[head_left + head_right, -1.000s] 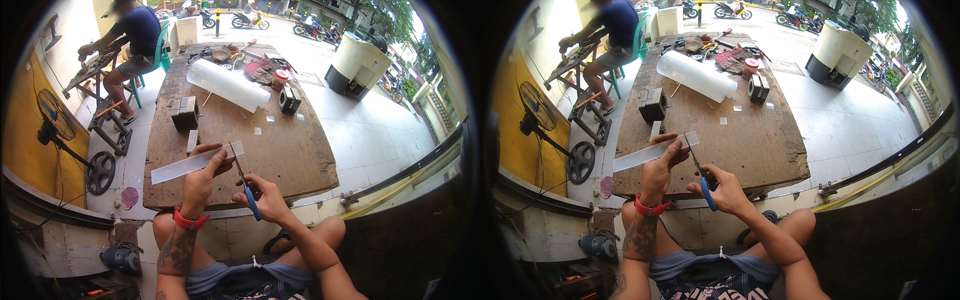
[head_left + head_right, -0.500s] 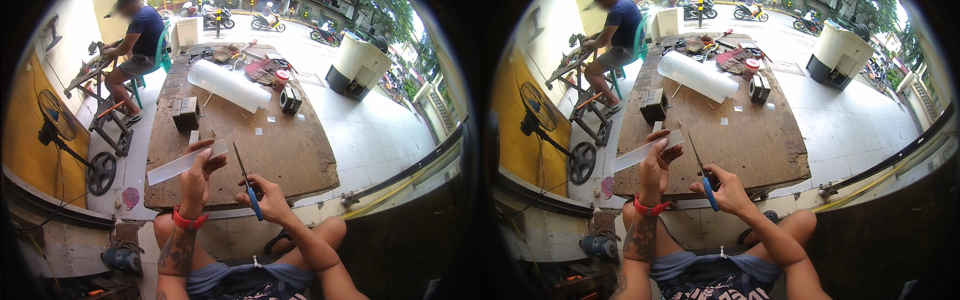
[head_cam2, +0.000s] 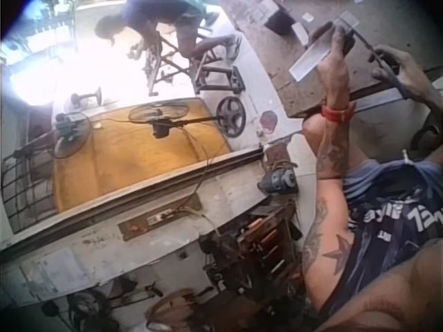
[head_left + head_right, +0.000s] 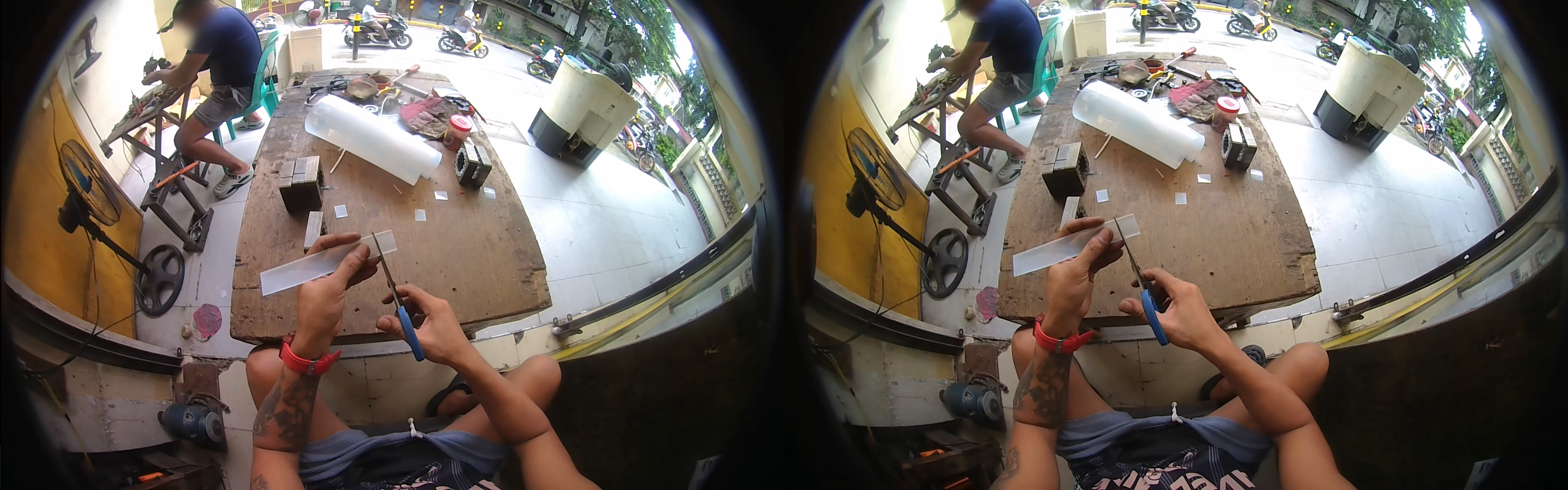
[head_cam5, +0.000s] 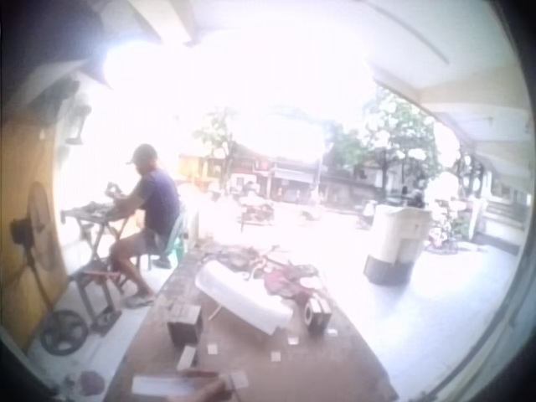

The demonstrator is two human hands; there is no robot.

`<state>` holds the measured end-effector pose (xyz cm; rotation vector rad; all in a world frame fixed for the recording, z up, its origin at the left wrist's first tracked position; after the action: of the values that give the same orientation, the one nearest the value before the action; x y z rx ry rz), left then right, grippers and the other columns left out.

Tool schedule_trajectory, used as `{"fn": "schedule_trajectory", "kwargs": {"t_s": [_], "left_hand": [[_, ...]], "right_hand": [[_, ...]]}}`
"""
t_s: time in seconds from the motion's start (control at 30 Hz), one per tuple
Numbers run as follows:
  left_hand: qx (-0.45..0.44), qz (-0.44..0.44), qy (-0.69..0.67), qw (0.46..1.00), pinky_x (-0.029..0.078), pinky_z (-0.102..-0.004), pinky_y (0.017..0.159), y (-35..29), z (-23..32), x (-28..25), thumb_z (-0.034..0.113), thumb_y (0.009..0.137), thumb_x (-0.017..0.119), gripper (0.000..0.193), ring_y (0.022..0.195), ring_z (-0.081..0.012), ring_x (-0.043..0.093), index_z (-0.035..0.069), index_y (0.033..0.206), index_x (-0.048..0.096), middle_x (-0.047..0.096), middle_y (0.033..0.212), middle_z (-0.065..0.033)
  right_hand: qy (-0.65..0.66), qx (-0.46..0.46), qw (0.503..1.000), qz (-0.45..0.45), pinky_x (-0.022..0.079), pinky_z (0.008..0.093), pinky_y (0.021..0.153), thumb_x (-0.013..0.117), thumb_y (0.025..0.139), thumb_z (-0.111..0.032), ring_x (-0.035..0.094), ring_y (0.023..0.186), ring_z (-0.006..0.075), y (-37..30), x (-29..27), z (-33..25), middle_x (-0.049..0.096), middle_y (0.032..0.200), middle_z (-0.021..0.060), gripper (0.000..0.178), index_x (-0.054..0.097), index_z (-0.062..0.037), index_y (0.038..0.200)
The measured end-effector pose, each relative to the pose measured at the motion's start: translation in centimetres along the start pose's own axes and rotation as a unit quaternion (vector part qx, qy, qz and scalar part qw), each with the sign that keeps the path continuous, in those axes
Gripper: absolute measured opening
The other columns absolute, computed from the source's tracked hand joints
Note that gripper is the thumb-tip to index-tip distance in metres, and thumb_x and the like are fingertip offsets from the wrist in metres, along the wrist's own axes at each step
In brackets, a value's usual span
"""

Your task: The person cuts strips of white tape with scissors and places them into the slots of a stator component. They repeat this process, cutting tape and inserting it into the stator while seated at a workbench.

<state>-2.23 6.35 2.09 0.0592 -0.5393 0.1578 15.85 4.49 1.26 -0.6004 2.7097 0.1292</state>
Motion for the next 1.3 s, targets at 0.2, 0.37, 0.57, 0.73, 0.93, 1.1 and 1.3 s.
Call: {"fn": "schedule_trajectory", "kwargs": {"t_s": [0.2,0.37,0.57,0.73,0.93,1.1,1.3], "left_hand": [[0.005,-0.006,-0.008,1.0,0.064,-0.036,0.089,0.0,0.0,0.0,0.009,0.1,0.072,0.035,0.099,-0.0248,0.076,0.003,0.13,0.057,0.071,0.112,-0.0139],[0.022,0.018,-0.009,1.0,0.064,-0.0353,0.087,0.1,0.3,-0.6,0.011,0.1,0.072,0.034,0.096,-0.0234,0.076,0.004,0.13,0.057,0.071,0.109,-0.0114],[0.019,0.026,-0.022,0.999,0.064,-0.0348,0.086,0.2,1.3,-1.0,0.011,0.101,0.07,0.031,0.095,-0.0247,0.077,0.004,0.129,0.057,0.071,0.111,-0.0128],[0.003,0.013,0.022,1.0,0.064,-0.0346,0.087,0.0,0.6,-0.2,0.011,0.1,0.073,0.034,0.097,-0.0256,0.077,0.003,0.129,0.058,0.071,0.113,-0.0143],[-0.003,0.005,0.026,1.0,0.064,-0.0355,0.088,-0.1,0.4,-0.1,0.012,0.1,0.074,0.034,0.099,-0.0255,0.076,0.002,0.128,0.059,0.071,0.113,-0.0143],[0.0,-0.006,0.008,1.0,0.064,-0.0358,0.087,0.0,0.1,-0.1,0.012,0.1,0.073,0.033,0.098,-0.0246,0.076,0.003,0.128,0.06,0.071,0.112,-0.0134],[0.019,0.021,0.065,0.998,0.064,-0.0351,0.084,0.1,0.1,-0.8,0.012,0.1,0.073,0.034,0.096,-0.0226,0.076,0.005,0.13,0.059,0.071,0.109,-0.0118]], "right_hand": [[0.037,0.018,0.999,-0.008,0.05,0.025,0.066,0.084,0.092,-0.035,0.063,0.074,0.0076,0.1,0.4,0.5,0.071,0.084,0.0045,0.045,0.067,-0.0026,0.118],[0.069,0.027,0.997,0.002,0.05,0.0251,0.066,0.084,0.093,-0.033,0.063,0.075,0.0076,0.0,0.4,0.7,0.07,0.084,0.0026,0.043,0.067,-0.0021,0.118],[0.011,0.006,1.0,-0.001,0.047,0.0243,0.063,0.085,0.09,-0.038,0.06,0.072,0.0067,-0.4,-0.1,0.1,0.068,0.082,0.0019,0.048,0.068,-0.0031,0.118],[0.011,0.025,1.0,-0.008,0.044,0.0242,0.061,0.087,0.087,-0.041,0.055,0.068,0.0062,-0.2,0.2,0.0,0.065,0.079,0.0014,0.052,0.068,-0.0037,0.119],[0.001,0.013,1.0,-0.004,0.045,0.024,0.062,0.086,0.088,-0.041,0.057,0.069,0.0064,-0.1,0.0,-0.3,0.067,0.08,0.0024,0.052,0.068,-0.0035,0.119],[0.039,0.015,0.999,-0.002,0.049,0.0281,0.066,0.085,0.088,-0.046,0.059,0.072,0.0104,-0.1,0.3,0.0,0.067,0.079,0.0058,0.057,0.068,0.0,0.117],[0.099,0.038,0.994,-0.005,0.05,0.0263,0.067,0.084,0.091,-0.039,0.061,0.075,0.0082,0.0,0.5,0.9,0.071,0.085,0.0053,0.05,0.067,-0.0003,0.118]]}}
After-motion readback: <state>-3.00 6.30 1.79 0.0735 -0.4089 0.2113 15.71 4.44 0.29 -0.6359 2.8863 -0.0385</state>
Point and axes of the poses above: each hand's wrist, its own y-axis towards the middle knuckle, its own x-axis out of the palm, z = x × y, the point moved 7 cm from there along y, towards the middle knuckle
